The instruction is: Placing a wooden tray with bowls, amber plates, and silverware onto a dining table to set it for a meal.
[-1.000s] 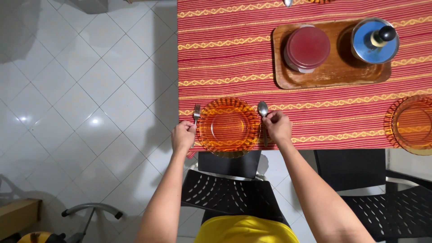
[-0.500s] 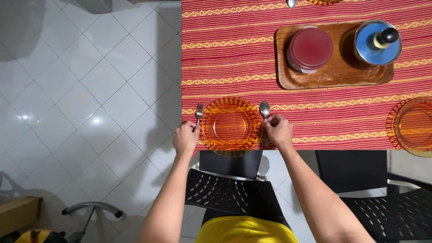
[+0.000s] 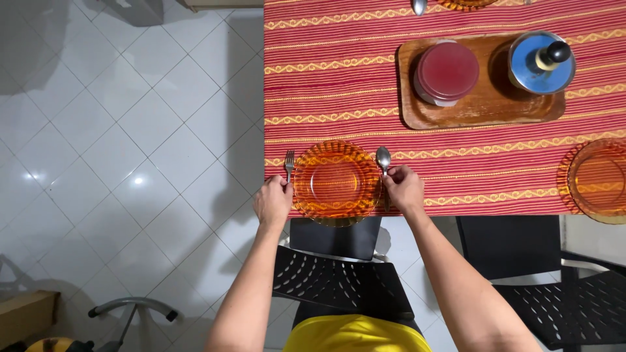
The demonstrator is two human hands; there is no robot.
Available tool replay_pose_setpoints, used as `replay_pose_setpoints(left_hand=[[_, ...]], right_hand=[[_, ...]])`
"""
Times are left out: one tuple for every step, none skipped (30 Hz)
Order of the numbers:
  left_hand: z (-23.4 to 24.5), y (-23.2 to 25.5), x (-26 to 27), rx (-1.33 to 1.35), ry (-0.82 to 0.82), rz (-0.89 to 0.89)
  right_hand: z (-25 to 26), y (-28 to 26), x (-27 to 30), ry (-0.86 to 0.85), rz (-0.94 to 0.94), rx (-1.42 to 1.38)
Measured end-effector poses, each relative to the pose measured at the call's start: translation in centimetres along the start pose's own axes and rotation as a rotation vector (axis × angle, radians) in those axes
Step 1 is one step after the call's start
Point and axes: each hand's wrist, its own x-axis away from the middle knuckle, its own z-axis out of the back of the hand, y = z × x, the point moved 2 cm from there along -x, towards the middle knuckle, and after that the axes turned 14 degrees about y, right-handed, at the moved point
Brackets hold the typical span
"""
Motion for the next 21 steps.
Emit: replay_pose_setpoints(left_hand=[[0.4, 0.0, 0.2, 0.002, 0.002, -0.004], [0.8, 0.0, 0.2, 0.010, 0.011, -0.016], [1.3, 0.1, 0.2, 0.018, 0.019, -0.028], [1.6, 0.2, 0.3, 0.025, 0.024, -0.037], [2.0, 0.2, 0.5, 0.019, 0.021, -0.032], [2.6, 0.2, 0.4, 0.012, 0.023, -0.028], [3.4, 0.5, 0.5, 0.019, 0.033, -0.038], [4.1, 0.9, 0.6, 0.059, 0.036, -0.052], [4.8, 1.2, 0.8, 0.098, 0.038, -0.067], [5.7, 1.8, 0.8, 0.105, 0.045, -0.076], [6.5, 2.4, 1.0, 0.161, -0.008, -0.004], [7.3, 2.7, 1.4, 0.215, -0.065, 0.072], [7.6, 2.9, 1.4, 0.219, -0.062, 0.065], [8.1, 2.9, 1.6, 0.369, -0.005, 0.069], [8.6, 2.9, 1.9, 0.519, 0.052, 0.073], [9.6, 3.4, 1.9, 0.526, 0.060, 0.067], [10.7, 4.0, 2.1, 0.635, 0.059, 0.024], [11.8, 4.6, 2.4, 0.744, 0.062, -0.018], [13.0, 5.1, 2.9, 0.750, 0.073, -0.022], [14.3, 5.5, 3.5, 0.860, 0.028, 0.006], [15.5, 6.0, 4.1, 0.971, -0.018, 0.033]], right_hand=[[0.2, 0.1, 0.3, 0.004, 0.001, -0.002], [0.4, 0.1, 0.5, 0.011, 0.004, -0.002], [0.6, 0.0, 0.7, 0.017, 0.008, -0.001], [1.1, 0.2, 1.0, 0.028, 0.011, -0.004], [1.6, 0.4, 1.3, 0.026, -0.015, -0.016], [1.9, 0.3, 1.6, 0.025, -0.039, -0.032], [2.5, 0.0, 2.0, 0.037, -0.033, -0.040], [3.1, -0.2, 2.4, 0.040, -0.037, -0.075], [3.6, -0.4, 2.9, 0.042, -0.040, -0.111], [4.5, -1.3, 3.6, 0.054, -0.035, -0.117], [5.3, -2.2, 4.3, 0.031, -0.070, -0.192], [6.1, -2.8, 5.3, 0.005, -0.107, -0.265], [6.9, -3.9, 6.0, 0.012, -0.103, -0.269], [7.7, -4.8, 6.9, -0.012, -0.099, -0.332], [8.5, -5.7, 7.8, -0.037, -0.095, -0.396], [9.3, -6.7, 8.7, -0.032, -0.086, -0.400], [10.2, -7.6, 9.6, -0.039, -0.074, -0.447], [11.1, -8.5, 10.5, -0.049, -0.060, -0.493], [11.7, -8.9, 11.1, -0.048, -0.047, -0.497], [12.2, -9.3, 11.8, -0.053, -0.005, -0.561], [12.7, -9.8, 12.4, -0.059, 0.037, -0.625]])
